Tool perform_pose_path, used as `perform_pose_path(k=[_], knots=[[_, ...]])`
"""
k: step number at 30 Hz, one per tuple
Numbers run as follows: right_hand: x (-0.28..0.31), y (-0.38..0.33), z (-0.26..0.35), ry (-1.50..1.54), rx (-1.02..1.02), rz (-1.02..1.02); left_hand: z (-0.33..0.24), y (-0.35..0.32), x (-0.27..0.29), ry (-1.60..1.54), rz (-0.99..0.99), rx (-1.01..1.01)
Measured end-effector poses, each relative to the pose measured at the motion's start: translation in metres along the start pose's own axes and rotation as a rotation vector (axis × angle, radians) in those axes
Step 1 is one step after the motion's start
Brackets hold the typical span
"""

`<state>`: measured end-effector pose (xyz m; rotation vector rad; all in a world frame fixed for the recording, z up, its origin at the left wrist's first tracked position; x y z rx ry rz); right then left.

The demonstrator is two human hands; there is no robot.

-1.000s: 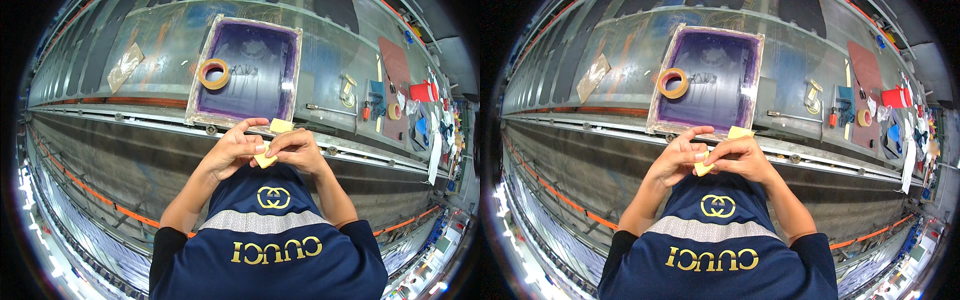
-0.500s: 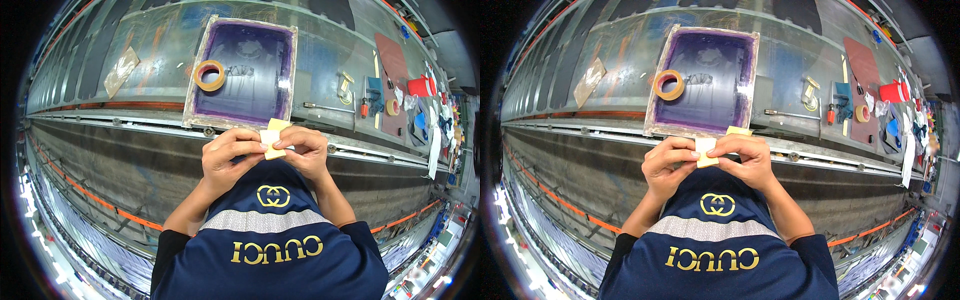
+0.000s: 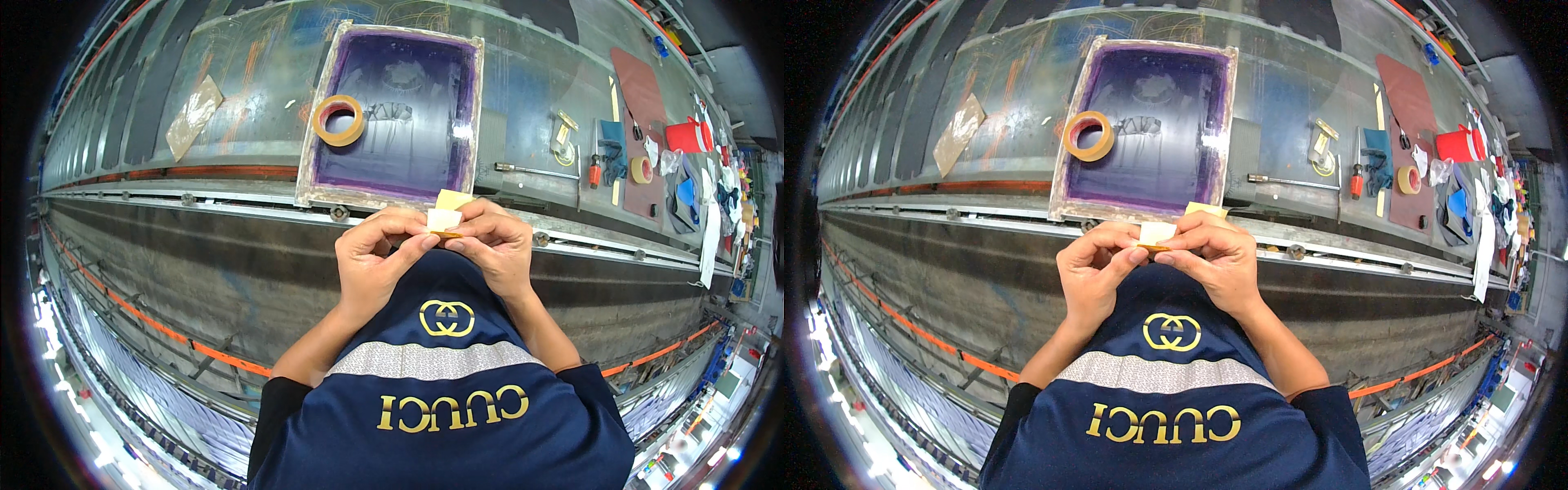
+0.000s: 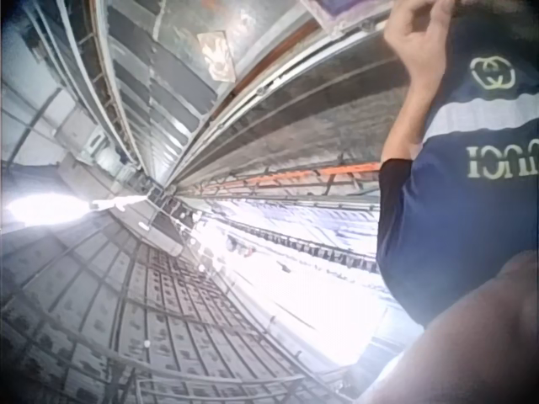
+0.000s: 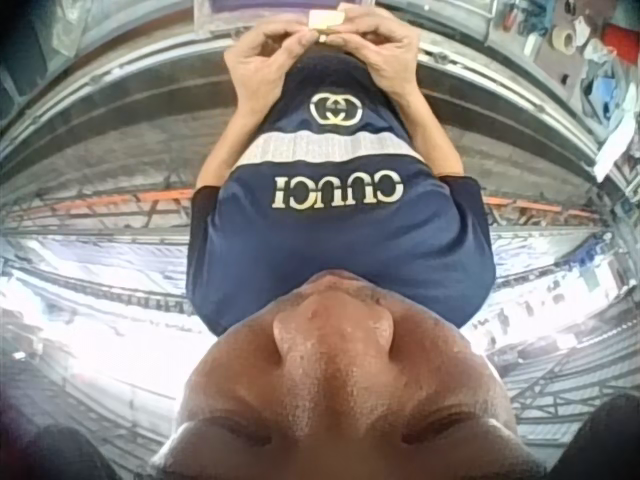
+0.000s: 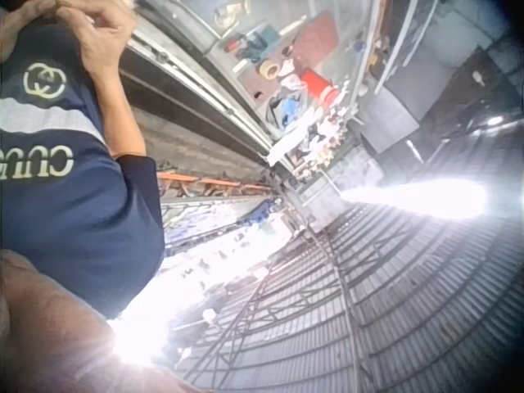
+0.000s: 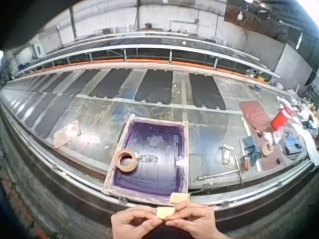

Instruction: The person assembles a screen frame by inserting metal rods into the corners and securing them. Then the person applies masking tape along the edges of the frame to seal the screen mesh.

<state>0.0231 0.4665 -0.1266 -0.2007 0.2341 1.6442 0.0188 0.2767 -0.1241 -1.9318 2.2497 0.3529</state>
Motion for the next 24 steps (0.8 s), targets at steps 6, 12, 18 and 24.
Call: perform_pose_path(k=[6,12,18,24], knots=[[0.001,-0.003,0.001,0.137,-0.007,0.015,-0.001,0.003,0.003,0.060,0.111,-0.079],[0.000,-0.004,0.010,0.107,0.042,0.076,-0.005,0.001,0.001,0.063,0.068,-0.124],[0.003,-0.006,0.009,-0.091,0.117,0.083,-0.009,-0.001,0.002,0.078,0.054,-0.106],[-0.007,-0.008,0.014,-0.111,0.099,0.001,-0.011,-0.004,-0.002,0.011,0.005,-0.073]])
Point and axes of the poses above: each hand's wrist, its own y-axis towards the middle knuckle, its own x-axis out of the back of the hand, z = x × y, the point moved 1 cm from there along y, towards the middle knuckle, and after that the axes turned 1 degree about -y, right-handed, at the moved point
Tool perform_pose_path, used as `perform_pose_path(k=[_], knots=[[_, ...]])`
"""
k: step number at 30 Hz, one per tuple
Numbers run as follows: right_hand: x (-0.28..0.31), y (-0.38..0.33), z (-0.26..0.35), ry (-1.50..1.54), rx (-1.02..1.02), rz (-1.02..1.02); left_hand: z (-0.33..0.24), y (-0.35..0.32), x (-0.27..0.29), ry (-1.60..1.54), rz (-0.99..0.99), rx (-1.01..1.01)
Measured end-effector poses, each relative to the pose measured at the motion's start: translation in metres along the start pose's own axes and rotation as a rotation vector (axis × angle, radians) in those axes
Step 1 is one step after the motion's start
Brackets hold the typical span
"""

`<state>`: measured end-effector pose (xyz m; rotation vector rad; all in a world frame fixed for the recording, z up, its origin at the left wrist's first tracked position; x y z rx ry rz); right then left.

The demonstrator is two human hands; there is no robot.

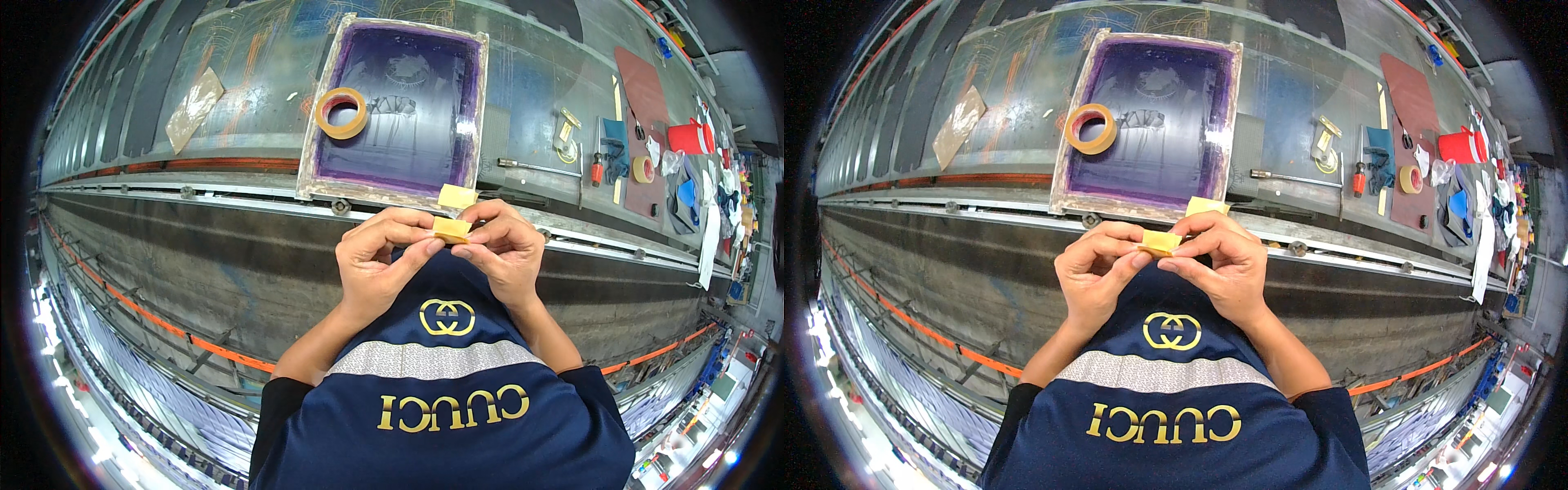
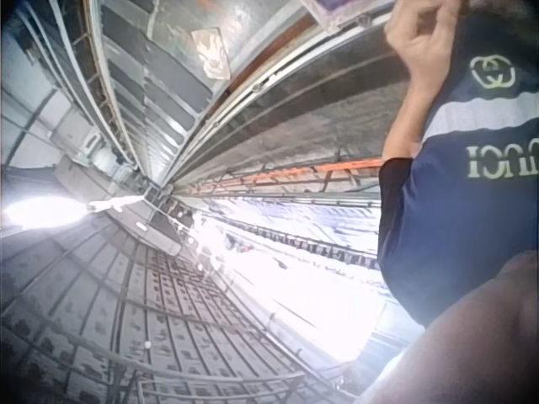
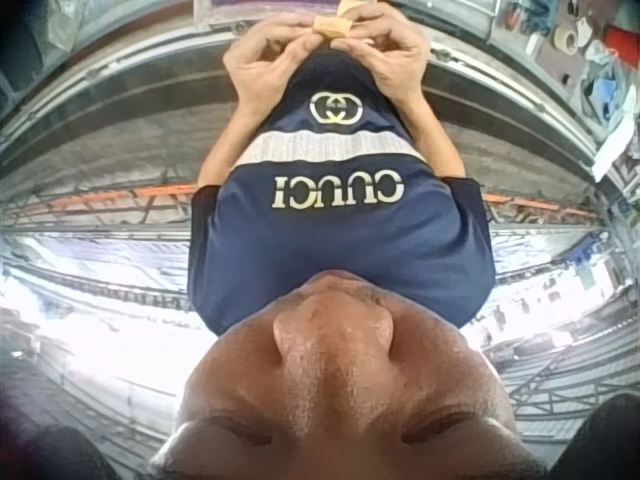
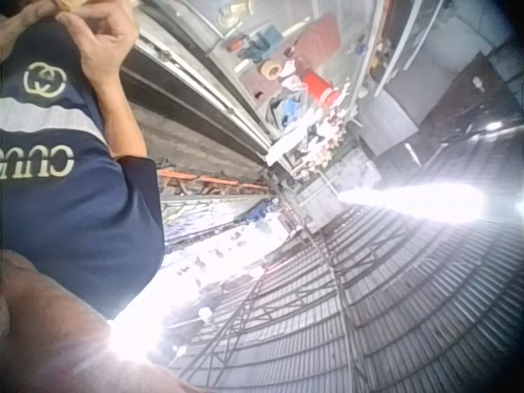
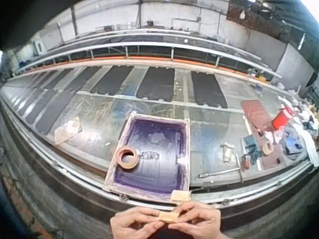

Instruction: The person assembles a screen frame by inserting metal rods into the corners and securing them. Then the person applies masking tape along the edges of the frame to seal the screen mesh.

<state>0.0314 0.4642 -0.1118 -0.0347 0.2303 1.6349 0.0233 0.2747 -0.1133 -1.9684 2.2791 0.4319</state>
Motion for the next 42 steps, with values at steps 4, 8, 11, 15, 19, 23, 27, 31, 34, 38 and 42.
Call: perform_pose_path(k=[4,8,11,15,19,23,27,31,34,38,42], knots=[[-0.006,-0.001,-0.002,0.019,-0.031,-0.034,0.005,0.000,-0.005,-0.190,-0.067,0.108],[-0.010,-0.004,-0.004,0.127,-0.088,-0.077,0.005,0.001,-0.010,-0.241,-0.088,0.158],[-0.016,0.001,0.005,0.256,-0.183,-0.135,0.006,0.003,-0.010,-0.223,-0.084,0.149],[-0.010,0.002,0.004,0.251,-0.266,-0.088,0.009,0.005,-0.007,-0.165,-0.075,0.097],[-0.007,0.002,-0.001,0.108,-0.259,-0.049,0.012,0.004,-0.003,-0.197,-0.064,0.168],[-0.007,0.003,-0.001,0.016,-0.180,-0.065,0.011,0.010,-0.004,-0.352,-0.091,0.453],[-0.007,0.002,-0.004,0.039,-0.217,-0.069,0.016,0.012,0.000,-0.505,-0.065,0.601],[-0.012,0.002,-0.007,0.071,-0.199,-0.086,0.019,0.010,0.000,-0.423,-0.109,0.493],[-0.014,0.002,-0.009,0.086,-0.234,-0.107,0.020,0.009,-0.002,-0.350,-0.139,0.428],[-0.013,0.003,-0.007,0.014,-0.243,-0.085,0.019,0.007,-0.005,-0.218,-0.184,0.362],[-0.013,0.001,-0.012,0.099,-0.269,-0.074,0.021,0.008,-0.006,-0.192,-0.192,0.321]])
Point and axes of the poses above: each hand's wrist, its own y-axis towards the middle knuckle, its own x-axis out of the back of the hand, z = x × y, the point moved 1 cm from there along y, towards the middle knuckle, and after that the axes turned 1 degree about -y, right-handed, at the moved point
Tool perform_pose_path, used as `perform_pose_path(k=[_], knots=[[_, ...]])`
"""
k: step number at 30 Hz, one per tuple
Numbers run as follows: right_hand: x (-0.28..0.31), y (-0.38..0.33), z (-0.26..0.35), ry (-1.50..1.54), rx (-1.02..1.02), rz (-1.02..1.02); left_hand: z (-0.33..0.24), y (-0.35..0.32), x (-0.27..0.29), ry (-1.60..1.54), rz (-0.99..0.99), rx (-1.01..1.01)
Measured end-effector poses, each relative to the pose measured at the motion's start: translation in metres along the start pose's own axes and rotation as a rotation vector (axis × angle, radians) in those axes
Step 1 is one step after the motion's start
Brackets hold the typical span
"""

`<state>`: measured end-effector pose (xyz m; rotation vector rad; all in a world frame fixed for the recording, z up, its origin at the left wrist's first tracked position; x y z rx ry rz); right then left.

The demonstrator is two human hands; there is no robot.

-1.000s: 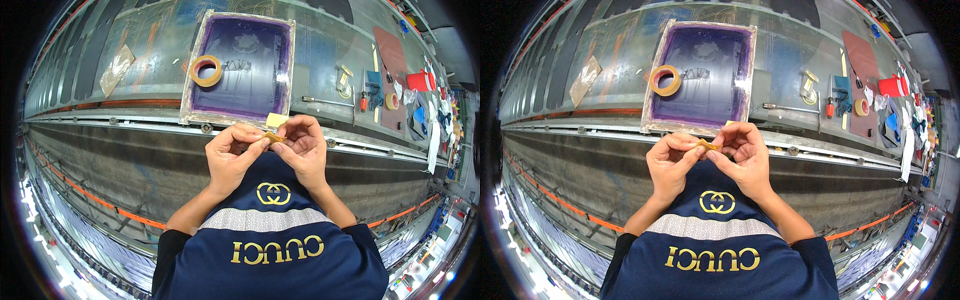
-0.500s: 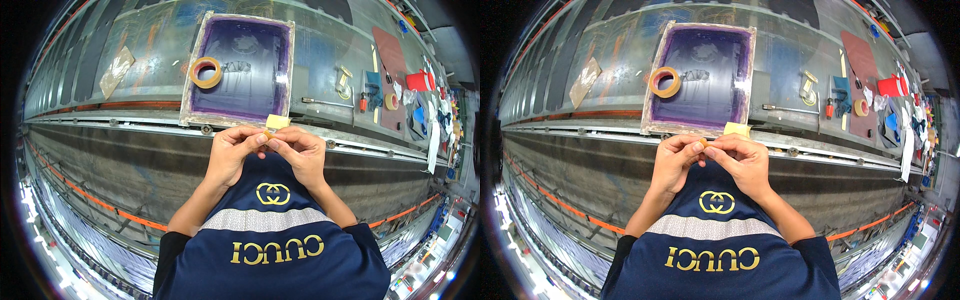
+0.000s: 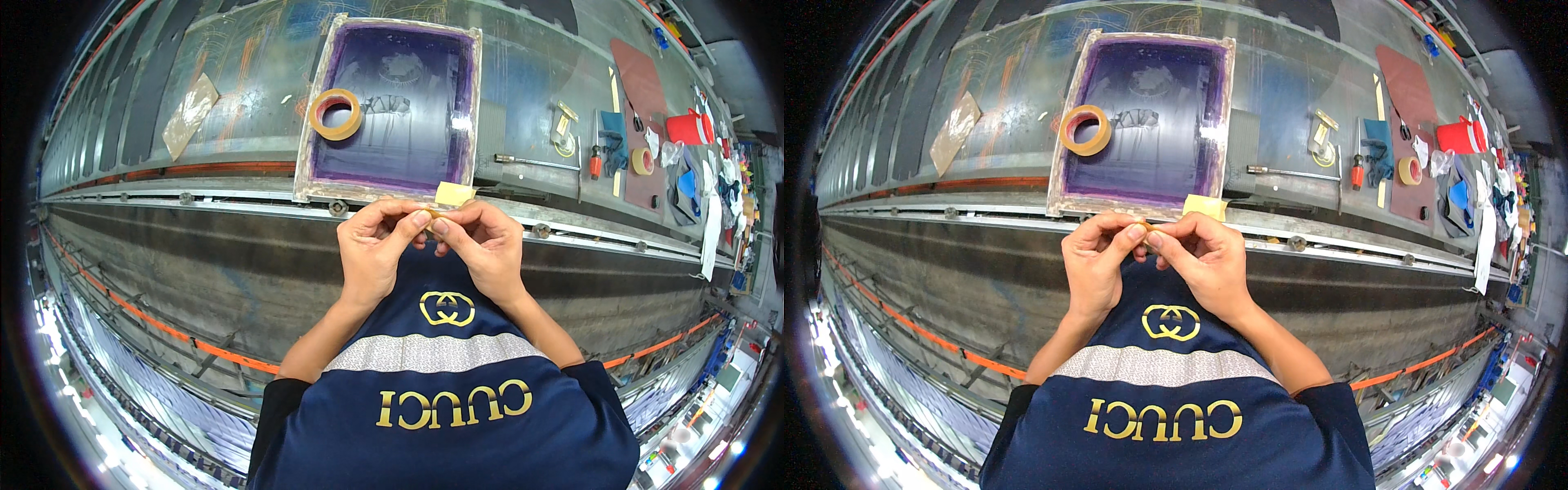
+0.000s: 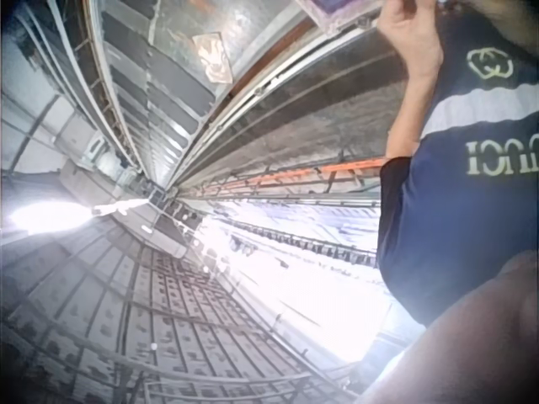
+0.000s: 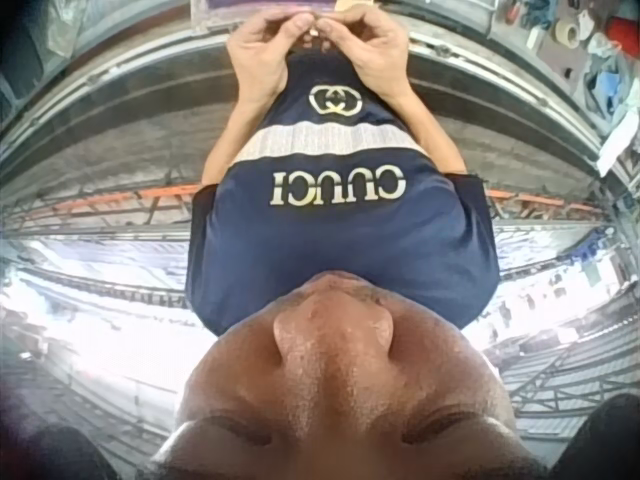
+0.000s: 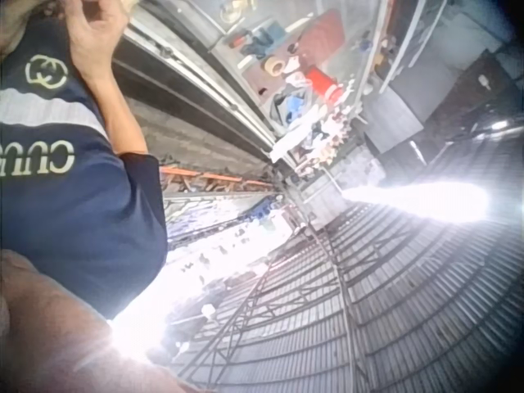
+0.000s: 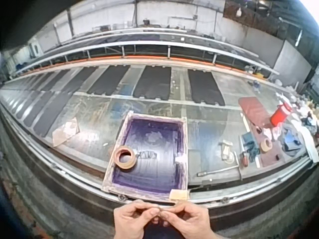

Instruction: The person assembles a screen frame by inserting metal rods into the corners and securing them. Then the person applies masking tape along the edges of the frame to seal the screen mesh.

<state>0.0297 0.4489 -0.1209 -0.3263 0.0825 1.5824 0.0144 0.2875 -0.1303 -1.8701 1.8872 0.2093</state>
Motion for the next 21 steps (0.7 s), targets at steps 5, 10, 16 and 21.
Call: perform_pose_path(k=[5,10,16,21], knots=[[0.012,-0.006,0.004,0.144,-0.060,0.092,0.000,0.008,0.012,-0.041,-0.024,0.106],[0.044,-0.010,-0.012,-0.067,0.082,0.254,-0.013,0.021,0.034,-0.178,0.255,0.538],[0.031,0.021,0.016,-0.362,0.415,0.440,-0.002,0.023,0.026,-0.347,0.412,0.703],[0.028,0.012,0.018,-0.293,0.408,0.238,-0.018,0.007,0.015,-0.095,0.268,0.244]])
Point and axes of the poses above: each hand's wrist, its own y-axis towards the middle knuckle, its own x-axis out of the back of the hand, z = x × y, the point moved 1 cm from there along y, towards the middle knuckle, and after that the axes turned 1 degree about -y, right-handed, at the moved point
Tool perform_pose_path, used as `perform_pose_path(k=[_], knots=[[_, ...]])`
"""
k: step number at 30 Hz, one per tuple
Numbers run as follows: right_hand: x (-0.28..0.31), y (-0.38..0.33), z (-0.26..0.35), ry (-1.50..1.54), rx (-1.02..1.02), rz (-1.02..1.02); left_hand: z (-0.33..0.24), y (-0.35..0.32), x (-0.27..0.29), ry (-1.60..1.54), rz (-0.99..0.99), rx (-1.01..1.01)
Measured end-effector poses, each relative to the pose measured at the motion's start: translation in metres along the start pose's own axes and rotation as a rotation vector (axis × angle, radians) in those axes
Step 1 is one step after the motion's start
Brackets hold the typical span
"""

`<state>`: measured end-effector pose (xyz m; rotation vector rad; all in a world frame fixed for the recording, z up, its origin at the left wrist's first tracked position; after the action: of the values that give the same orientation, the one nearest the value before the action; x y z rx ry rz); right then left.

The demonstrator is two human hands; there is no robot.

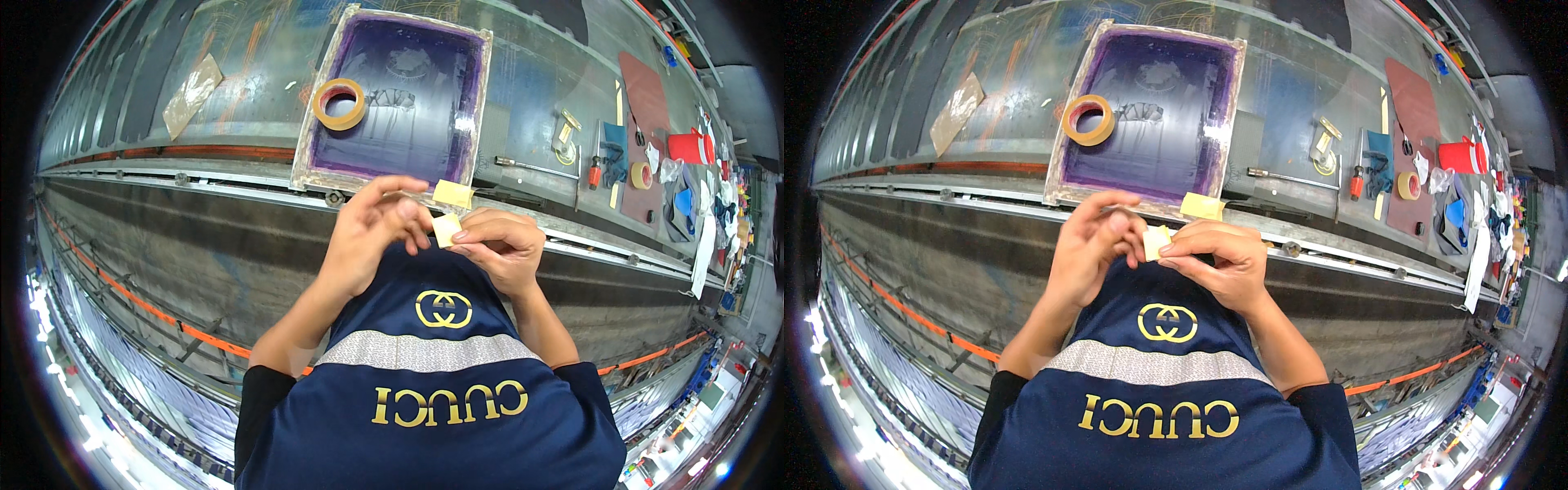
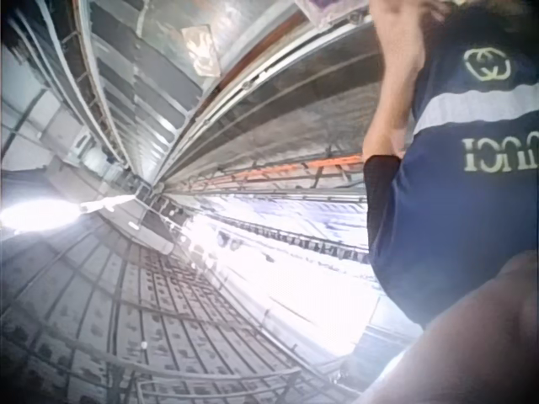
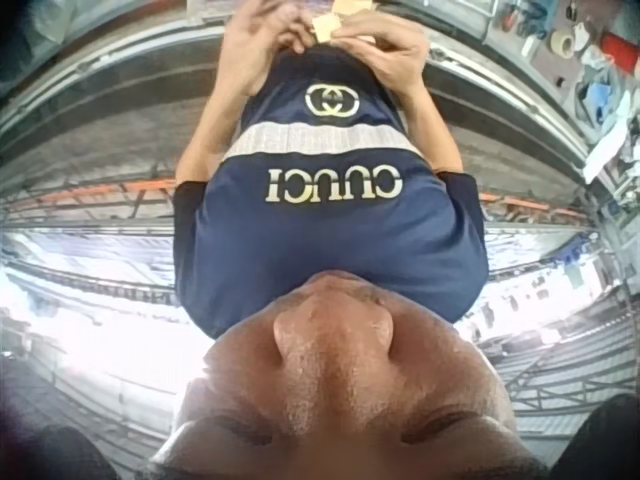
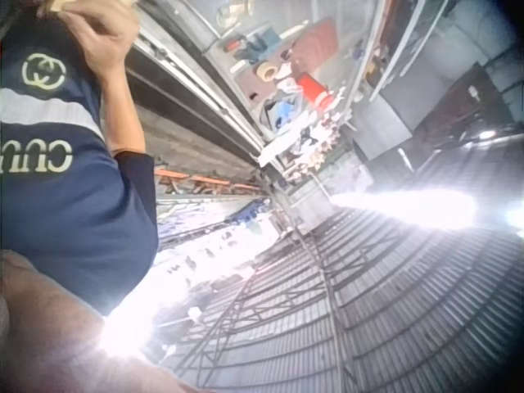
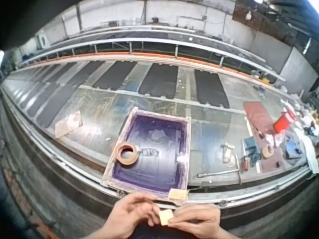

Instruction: The person assembles a screen frame by inserting metal rods into the corners and securing them. Then the person applies masking tape along the edges of the frame to seal the screen mesh.

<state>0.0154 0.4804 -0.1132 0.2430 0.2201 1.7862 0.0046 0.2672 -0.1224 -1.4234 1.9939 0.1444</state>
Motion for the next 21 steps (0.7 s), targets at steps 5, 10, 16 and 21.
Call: perform_pose_path(k=[5,10,16,21], knots=[[-0.009,0.002,0.007,-0.003,0.037,-0.055,-0.008,-0.021,-0.019,0.638,-0.061,-0.619],[-0.015,0.008,0.015,-0.050,0.097,-0.031,-0.013,-0.023,-0.020,0.803,-0.069,-0.794],[-0.024,0.003,0.018,-0.017,0.073,-0.056,-0.014,-0.029,-0.020,0.740,-0.090,-0.788],[-0.035,-0.006,0.016,-0.004,-0.037,-0.141,-0.004,-0.028,-0.020,0.591,-0.184,-0.750]])
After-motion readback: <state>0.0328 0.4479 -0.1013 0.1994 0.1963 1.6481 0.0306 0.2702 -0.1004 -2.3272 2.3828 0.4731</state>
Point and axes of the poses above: each hand's wrist, its own y-axis towards the middle knuckle, its own x-axis out of the back of the hand, z = x × y, the point moved 1 cm from there along y, towards the middle knuckle, and after that the axes turned 1 degree about -y, right-handed, at the moved point
